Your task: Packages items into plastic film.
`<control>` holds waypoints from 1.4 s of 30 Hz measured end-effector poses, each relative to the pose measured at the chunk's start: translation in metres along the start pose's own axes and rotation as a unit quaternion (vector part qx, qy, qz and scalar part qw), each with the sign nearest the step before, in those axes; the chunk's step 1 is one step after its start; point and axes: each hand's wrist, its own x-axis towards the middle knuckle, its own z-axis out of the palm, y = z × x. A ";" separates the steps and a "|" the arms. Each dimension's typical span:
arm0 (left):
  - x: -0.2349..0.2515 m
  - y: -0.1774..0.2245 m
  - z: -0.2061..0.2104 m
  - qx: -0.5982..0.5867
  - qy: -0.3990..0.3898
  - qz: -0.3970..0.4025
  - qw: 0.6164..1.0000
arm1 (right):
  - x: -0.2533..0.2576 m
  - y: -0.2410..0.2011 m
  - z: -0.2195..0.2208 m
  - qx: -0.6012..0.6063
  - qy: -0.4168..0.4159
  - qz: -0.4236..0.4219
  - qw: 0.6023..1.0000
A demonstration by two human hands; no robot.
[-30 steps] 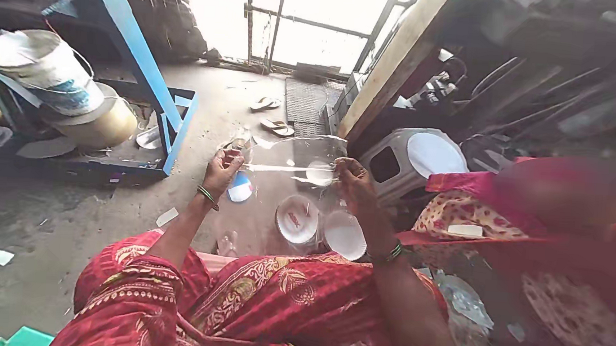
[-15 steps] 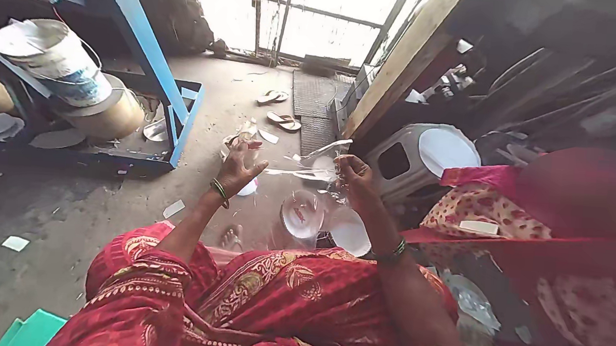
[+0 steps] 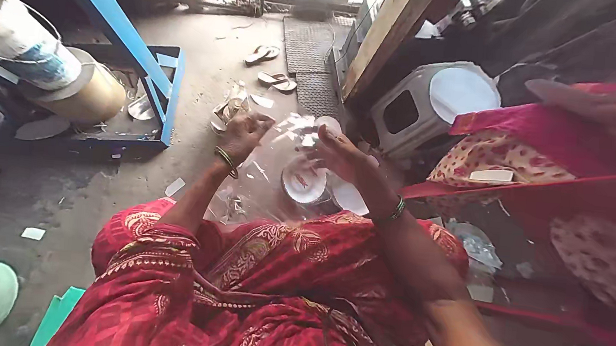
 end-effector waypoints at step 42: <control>-0.003 -0.027 -0.040 -0.121 0.321 -0.158 0.926 | 0.010 0.034 0.009 0.056 0.042 -0.022 0.997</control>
